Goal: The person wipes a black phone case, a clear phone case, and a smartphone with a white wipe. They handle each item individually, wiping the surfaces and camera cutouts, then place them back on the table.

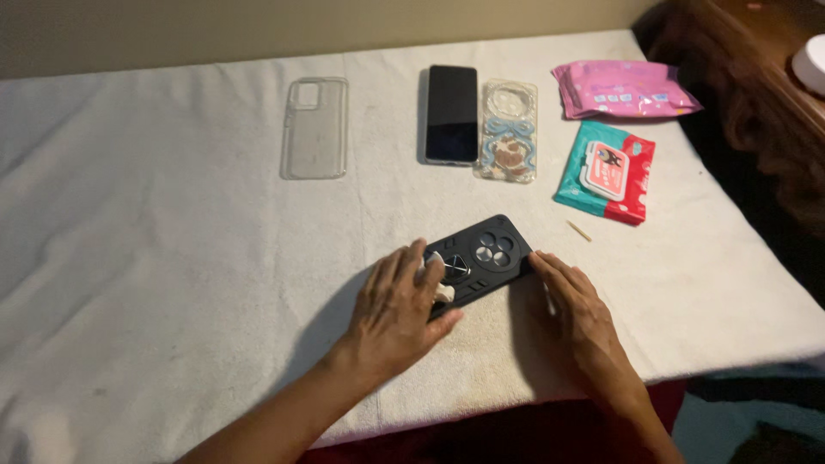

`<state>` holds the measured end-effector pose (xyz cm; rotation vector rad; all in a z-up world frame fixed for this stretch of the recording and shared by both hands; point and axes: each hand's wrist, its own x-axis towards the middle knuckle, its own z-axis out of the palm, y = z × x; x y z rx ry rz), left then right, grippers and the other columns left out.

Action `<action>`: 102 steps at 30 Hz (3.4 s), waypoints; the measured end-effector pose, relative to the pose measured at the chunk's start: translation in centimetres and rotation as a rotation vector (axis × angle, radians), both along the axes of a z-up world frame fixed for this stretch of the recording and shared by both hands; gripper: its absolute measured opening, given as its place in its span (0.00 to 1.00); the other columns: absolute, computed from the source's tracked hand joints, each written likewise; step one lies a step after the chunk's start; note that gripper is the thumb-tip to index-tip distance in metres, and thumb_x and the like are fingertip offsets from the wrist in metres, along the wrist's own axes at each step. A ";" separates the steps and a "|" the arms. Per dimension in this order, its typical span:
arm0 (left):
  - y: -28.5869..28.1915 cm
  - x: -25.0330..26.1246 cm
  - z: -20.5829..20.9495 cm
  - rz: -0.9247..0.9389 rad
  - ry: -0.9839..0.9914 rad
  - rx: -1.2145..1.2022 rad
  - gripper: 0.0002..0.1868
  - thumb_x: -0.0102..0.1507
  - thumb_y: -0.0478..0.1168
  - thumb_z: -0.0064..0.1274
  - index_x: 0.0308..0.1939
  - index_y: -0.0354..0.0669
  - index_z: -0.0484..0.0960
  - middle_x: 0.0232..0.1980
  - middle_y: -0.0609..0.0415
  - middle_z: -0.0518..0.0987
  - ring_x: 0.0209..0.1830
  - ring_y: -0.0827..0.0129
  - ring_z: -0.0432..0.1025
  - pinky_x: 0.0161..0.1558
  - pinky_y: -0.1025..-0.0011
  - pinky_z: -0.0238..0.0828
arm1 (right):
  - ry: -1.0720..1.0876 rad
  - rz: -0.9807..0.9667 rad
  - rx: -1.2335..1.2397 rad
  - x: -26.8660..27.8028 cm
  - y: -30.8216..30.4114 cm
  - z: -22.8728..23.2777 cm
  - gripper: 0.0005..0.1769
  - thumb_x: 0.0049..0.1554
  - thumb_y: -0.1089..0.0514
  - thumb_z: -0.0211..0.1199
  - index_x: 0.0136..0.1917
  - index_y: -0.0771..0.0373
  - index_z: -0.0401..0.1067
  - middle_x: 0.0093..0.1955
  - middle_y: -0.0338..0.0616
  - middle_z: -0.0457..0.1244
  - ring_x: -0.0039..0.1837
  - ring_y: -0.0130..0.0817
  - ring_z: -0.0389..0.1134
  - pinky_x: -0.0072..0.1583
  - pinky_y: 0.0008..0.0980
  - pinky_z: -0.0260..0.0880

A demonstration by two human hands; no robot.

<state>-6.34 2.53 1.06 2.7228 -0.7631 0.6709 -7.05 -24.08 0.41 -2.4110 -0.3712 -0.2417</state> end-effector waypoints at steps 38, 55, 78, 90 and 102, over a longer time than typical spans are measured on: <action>0.2 23.7 -2.6 0.737 0.131 -0.162 0.28 0.64 0.60 0.56 0.53 0.39 0.73 0.55 0.41 0.72 0.59 0.52 0.65 0.60 0.53 0.65 | -0.145 0.497 -0.302 7.1 6.4 -2.7 0.33 0.56 0.50 0.62 0.74 0.56 0.64 0.77 0.57 0.55 0.77 0.56 0.52 0.73 0.53 0.50; -8.4 22.0 1.7 0.584 0.543 -0.123 0.57 0.58 0.64 0.63 0.76 0.31 0.53 0.66 0.21 0.64 0.57 0.45 0.75 0.47 0.65 0.82 | -0.042 0.511 -0.288 6.8 6.4 -1.7 0.33 0.58 0.51 0.61 0.74 0.60 0.61 0.77 0.57 0.53 0.79 0.55 0.50 0.75 0.57 0.45; -8.3 21.8 1.6 0.588 0.518 -0.054 0.58 0.48 0.58 0.73 0.70 0.27 0.62 0.60 0.22 0.72 0.57 0.44 0.74 0.52 0.63 0.79 | -0.032 0.166 -0.377 12.1 2.4 -3.6 0.35 0.60 0.39 0.58 0.75 0.57 0.61 0.77 0.54 0.53 0.77 0.54 0.52 0.72 0.52 0.53; -1.0 8.7 3.5 0.347 0.674 -0.063 0.57 0.47 0.48 0.72 0.72 0.33 0.57 0.60 0.35 0.73 0.60 0.47 0.72 0.60 0.55 0.73 | 0.029 0.101 -0.394 10.6 1.3 -1.4 0.34 0.56 0.44 0.61 0.70 0.62 0.66 0.74 0.50 0.59 0.75 0.46 0.59 0.72 0.41 0.59; 3.6 4.6 5.4 0.138 0.961 0.000 0.56 0.43 0.39 0.70 0.75 0.58 0.60 0.76 0.58 0.63 0.74 0.61 0.61 0.74 0.55 0.56 | -0.038 0.064 -0.310 0.9 -0.3 -1.6 0.41 0.58 0.42 0.61 0.77 0.62 0.56 0.77 0.54 0.53 0.79 0.49 0.50 0.77 0.49 0.45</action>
